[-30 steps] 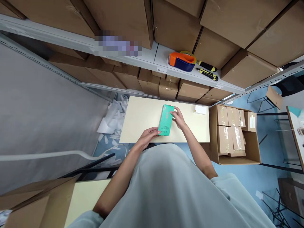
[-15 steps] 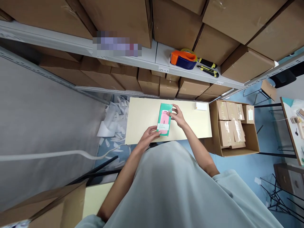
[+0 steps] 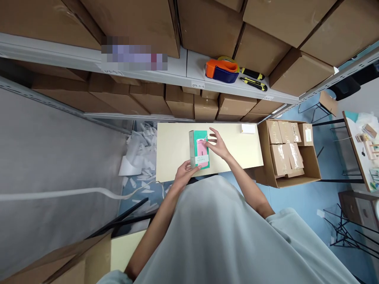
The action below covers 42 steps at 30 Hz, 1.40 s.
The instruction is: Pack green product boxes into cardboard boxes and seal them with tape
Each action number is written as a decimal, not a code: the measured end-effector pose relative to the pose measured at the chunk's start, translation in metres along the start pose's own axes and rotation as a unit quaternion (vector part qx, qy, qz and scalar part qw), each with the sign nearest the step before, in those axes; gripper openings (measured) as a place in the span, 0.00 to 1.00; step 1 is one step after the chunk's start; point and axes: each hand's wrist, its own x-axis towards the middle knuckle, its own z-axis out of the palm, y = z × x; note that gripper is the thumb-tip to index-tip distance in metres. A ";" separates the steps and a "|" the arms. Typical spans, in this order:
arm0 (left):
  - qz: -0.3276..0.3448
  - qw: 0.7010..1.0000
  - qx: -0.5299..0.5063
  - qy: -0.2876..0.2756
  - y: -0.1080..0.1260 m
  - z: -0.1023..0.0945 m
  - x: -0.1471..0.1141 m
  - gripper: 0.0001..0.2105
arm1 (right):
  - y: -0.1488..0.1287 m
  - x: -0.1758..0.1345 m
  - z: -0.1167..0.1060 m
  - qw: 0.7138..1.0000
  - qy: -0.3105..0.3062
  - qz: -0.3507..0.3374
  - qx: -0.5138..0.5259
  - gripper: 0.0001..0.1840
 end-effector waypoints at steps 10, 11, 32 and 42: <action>0.068 0.994 0.055 0.059 0.006 0.006 -0.009 0.38 | 0.003 -0.002 0.004 0.999 -0.002 0.020 0.036 0.47; 0.043 0.999 0.013 0.025 0.006 0.001 -0.010 0.38 | 0.003 -0.001 0.000 0.997 -0.021 0.025 0.064 0.47; 0.084 0.990 0.068 0.091 0.004 0.007 -0.011 0.37 | 0.013 0.000 0.006 0.999 -0.022 0.020 0.028 0.54; -0.043 0.992 -0.083 -0.080 0.003 -0.007 -0.006 0.38 | 0.002 0.001 -0.015 0.983 -0.140 0.032 0.115 0.51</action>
